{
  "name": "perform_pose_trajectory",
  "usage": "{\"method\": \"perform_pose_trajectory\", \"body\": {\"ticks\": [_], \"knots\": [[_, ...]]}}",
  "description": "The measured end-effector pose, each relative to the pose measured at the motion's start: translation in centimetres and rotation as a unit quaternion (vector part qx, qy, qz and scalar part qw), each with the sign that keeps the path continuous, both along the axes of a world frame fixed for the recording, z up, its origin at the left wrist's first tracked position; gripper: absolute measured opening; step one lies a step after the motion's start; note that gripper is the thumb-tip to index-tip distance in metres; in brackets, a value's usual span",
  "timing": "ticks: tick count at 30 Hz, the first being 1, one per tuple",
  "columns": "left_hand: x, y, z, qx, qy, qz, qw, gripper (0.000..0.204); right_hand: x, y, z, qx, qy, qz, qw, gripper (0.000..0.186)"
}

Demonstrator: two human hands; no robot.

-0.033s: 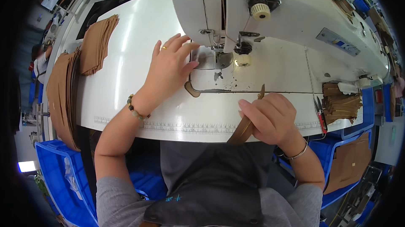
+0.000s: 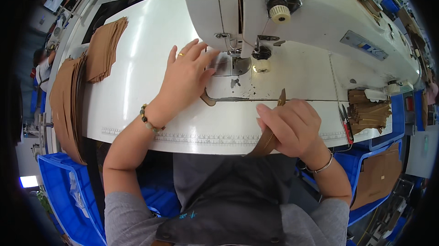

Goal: Sewing a zipper onto a piece of leather using an industrial sewing machine.

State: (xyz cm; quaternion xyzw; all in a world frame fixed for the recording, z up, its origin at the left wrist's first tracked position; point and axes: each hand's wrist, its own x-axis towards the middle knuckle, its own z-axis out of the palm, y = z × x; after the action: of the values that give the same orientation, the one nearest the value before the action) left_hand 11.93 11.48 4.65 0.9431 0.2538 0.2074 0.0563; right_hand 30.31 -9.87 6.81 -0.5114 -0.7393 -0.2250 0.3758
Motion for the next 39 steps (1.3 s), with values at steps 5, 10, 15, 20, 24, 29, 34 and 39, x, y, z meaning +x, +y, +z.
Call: {"method": "perform_pose_trajectory", "body": {"ticks": [5,10,15,20,24,29,34,39], "knots": [[0.2,-1.9,-1.0,0.063,0.068,-0.025,0.995,0.054,-0.3,2.6,3.4,0.031,-0.008,-0.097,0.995,0.060],[-0.2,-1.7,-1.0,0.080,0.075,-0.031,0.993,0.054,-2.0,3.5,3.3,-0.044,-0.140,-0.136,0.980,0.062],[-0.2,-1.6,-1.2,0.082,0.069,-0.033,0.994,0.052,-3.0,1.5,2.6,0.066,-0.109,-0.178,0.976,0.045],[-0.2,-1.6,-1.4,0.083,0.057,-0.036,0.994,0.051,-2.9,2.7,1.0,-0.026,-0.123,-0.222,0.967,0.044],[-0.3,-1.6,-1.3,0.080,0.059,-0.037,0.994,0.051,-3.2,2.6,0.0,-0.014,-0.206,-0.162,0.965,0.040],[-0.3,-1.7,-1.0,0.090,0.077,-0.034,0.992,0.051,-2.2,1.1,1.0,0.018,-0.178,-0.062,0.982,0.036],[0.1,0.6,-0.9,0.141,0.115,0.076,0.980,0.052,-1.4,-0.2,1.0,-0.033,-0.132,0.011,0.991,0.053],[-0.2,1.7,-1.2,0.140,0.105,0.081,0.981,0.054,-1.3,-0.7,-1.1,-0.088,-0.060,0.044,0.993,0.052]]}}
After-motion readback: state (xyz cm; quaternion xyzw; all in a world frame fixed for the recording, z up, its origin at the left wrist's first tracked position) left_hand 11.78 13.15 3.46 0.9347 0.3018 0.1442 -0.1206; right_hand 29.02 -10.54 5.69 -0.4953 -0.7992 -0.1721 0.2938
